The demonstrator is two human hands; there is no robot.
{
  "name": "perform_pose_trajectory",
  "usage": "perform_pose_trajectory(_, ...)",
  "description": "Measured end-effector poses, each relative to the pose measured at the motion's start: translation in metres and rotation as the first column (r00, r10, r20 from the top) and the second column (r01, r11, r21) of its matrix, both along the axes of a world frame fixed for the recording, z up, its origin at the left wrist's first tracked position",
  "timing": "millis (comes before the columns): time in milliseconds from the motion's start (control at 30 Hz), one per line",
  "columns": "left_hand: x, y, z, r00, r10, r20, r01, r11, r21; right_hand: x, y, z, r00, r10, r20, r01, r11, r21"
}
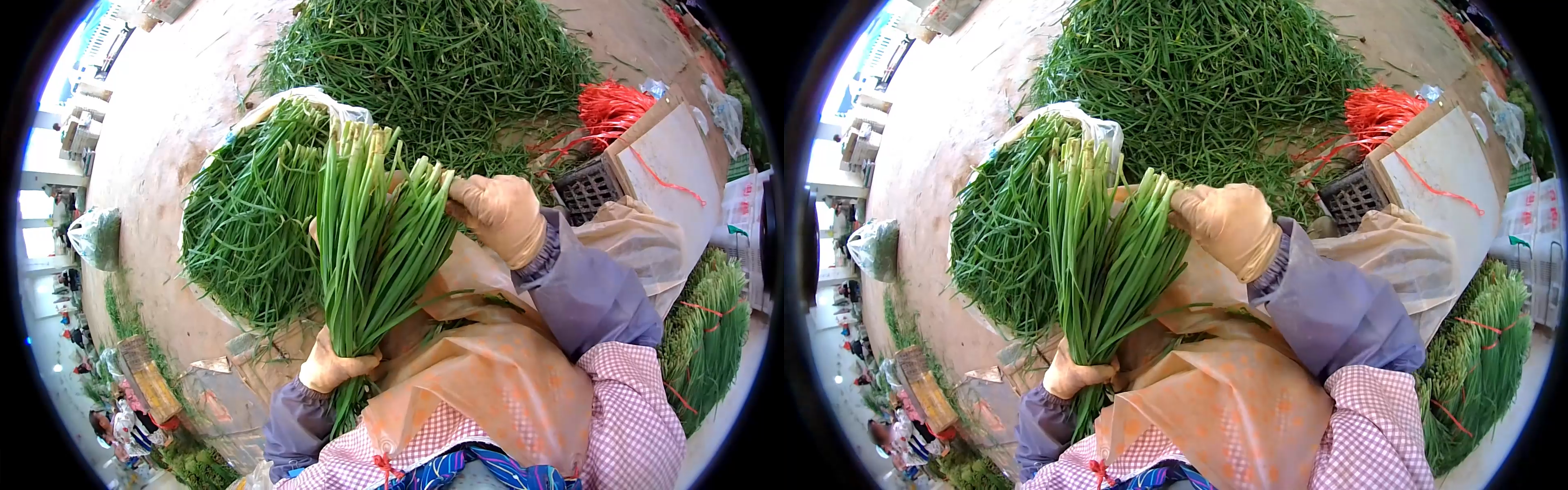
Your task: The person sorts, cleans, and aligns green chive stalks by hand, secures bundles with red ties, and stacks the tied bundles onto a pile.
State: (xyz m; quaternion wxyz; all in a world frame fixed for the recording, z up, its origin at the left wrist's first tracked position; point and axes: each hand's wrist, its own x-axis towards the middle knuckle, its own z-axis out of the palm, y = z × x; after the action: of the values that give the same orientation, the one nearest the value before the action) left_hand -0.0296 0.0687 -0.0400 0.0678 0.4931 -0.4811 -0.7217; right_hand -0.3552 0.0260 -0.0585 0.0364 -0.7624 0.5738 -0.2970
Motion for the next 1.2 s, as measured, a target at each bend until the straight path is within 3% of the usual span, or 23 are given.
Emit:
perform_pose_trajectory(67,0.003,0.0,-0.002,0.999,-0.041,0.028,0.042,0.999,-0.033,-0.002,-0.004,-0.006,0.991,0.071,-0.111,-0.081,0.993,-0.091)
perform_pose_trajectory(100,0.002,0.002,-0.001,1.0,-0.006,0.022,0.007,0.999,-0.038,-0.006,-0.003,-0.009,0.994,0.071,-0.08,-0.076,0.995,-0.069)
perform_pose_trajectory(200,-0.003,0.007,-0.001,0.997,0.077,-0.009,-0.077,0.995,-0.062,-0.027,-0.011,-0.018,0.981,-0.172,0.089,0.191,0.933,-0.306)
perform_pose_trajectory(267,-0.002,0.008,-0.005,0.995,0.097,-0.032,-0.099,0.991,-0.094,-0.07,-0.028,-0.019,0.843,-0.527,0.109,0.528,0.849,0.021)
perform_pose_trajectory(333,0.0,0.007,-0.011,0.998,0.042,-0.041,-0.049,0.978,-0.203,-0.115,-0.038,-0.034,0.835,-0.55,0.018,0.532,0.815,0.23)
perform_pose_trajectory(367,0.001,0.005,-0.012,0.999,0.013,-0.042,-0.023,0.967,-0.255,-0.106,-0.038,-0.025,0.891,-0.435,0.132,0.422,0.9,0.11)
perform_pose_trajectory(400,0.002,0.004,-0.012,0.999,0.019,-0.031,-0.024,0.983,-0.185,-0.085,-0.039,-0.002,0.955,-0.261,0.138,0.268,0.963,-0.033)
perform_pose_trajectory(467,0.002,0.002,-0.009,1.0,0.023,-0.004,-0.023,0.999,-0.038,-0.04,-0.039,0.044,0.999,-0.02,0.028,0.018,0.998,0.058)
perform_pose_trajectory(533,-0.002,0.004,-0.007,0.999,0.044,-0.011,-0.045,0.994,-0.099,-0.015,-0.047,0.053,0.966,0.247,-0.079,-0.218,0.939,0.264)
perform_pose_trajectory(600,-0.004,0.004,-0.004,0.998,0.058,-0.012,-0.059,0.992,-0.111,0.016,-0.072,0.082,0.887,0.433,-0.161,-0.164,0.622,0.766)
perform_pose_trajectory(700,0.001,0.001,-0.003,1.0,-0.002,-0.001,0.002,1.0,0.0,0.02,-0.08,0.044,0.801,0.595,0.071,-0.505,0.607,0.613)
perform_pose_trajectory(767,0.012,-0.01,-0.008,0.989,-0.145,-0.002,0.144,0.981,0.131,0.024,-0.075,0.027,0.772,0.635,0.025,-0.596,0.71,0.376)
perform_pose_trajectory(833,0.011,-0.014,-0.009,0.984,-0.151,-0.091,0.151,0.989,-0.009,0.027,-0.07,0.018,0.774,0.623,-0.116,-0.605,0.781,0.157)
perform_pose_trajectory(867,0.009,-0.016,-0.008,0.977,-0.162,-0.137,0.151,0.985,-0.082,0.029,-0.066,0.018,0.816,0.573,-0.069,-0.561,0.816,0.141)
perform_pose_trajectory(933,0.008,-0.016,-0.005,0.981,-0.112,-0.161,0.115,0.993,0.007,0.033,-0.057,0.018,0.886,0.464,0.024,-0.463,0.879,0.111)
perform_pose_trajectory(967,0.007,-0.016,-0.004,0.981,-0.109,-0.161,0.113,0.993,0.016,0.033,-0.055,0.018,0.852,0.381,0.36,-0.446,0.888,0.115)
perform_pose_trajectory(1000,0.008,-0.016,-0.003,0.981,-0.105,-0.162,0.111,0.994,0.026,0.033,-0.053,0.018,0.715,0.252,0.652,-0.43,0.894,0.125)
perform_pose_trajectory(1033,0.009,-0.015,-0.004,0.983,-0.099,-0.153,0.106,0.994,0.039,0.031,-0.05,0.018,0.491,0.093,0.866,-0.418,0.897,0.142)
perform_pose_trajectory(1067,0.01,-0.014,-0.004,0.985,-0.094,-0.144,0.102,0.993,0.05,0.028,-0.048,0.017,0.209,-0.078,0.975,-0.411,0.898,0.16)
perform_pose_trajectory(1100,0.01,-0.013,-0.005,0.987,-0.092,-0.135,0.1,0.993,0.059,0.015,-0.054,0.015,0.215,-0.113,0.97,-0.351,0.918,0.185)
perform_pose_trajectory(1133,0.012,-0.012,-0.005,0.988,-0.095,-0.118,0.103,0.993,0.059,0.002,-0.062,0.013,0.088,-0.264,0.96,-0.313,0.908,0.278)
perform_pose_trajectory(1167,0.013,-0.011,-0.007,0.99,-0.1,-0.101,0.106,0.993,0.058,-0.02,-0.07,0.011,0.095,-0.197,0.976,-0.293,0.931,0.217)
perform_pose_trajectory(1200,0.014,-0.011,-0.009,0.991,-0.103,-0.086,0.109,0.992,0.059,-0.043,-0.072,0.02,0.049,-0.297,0.954,-0.259,0.918,0.3)
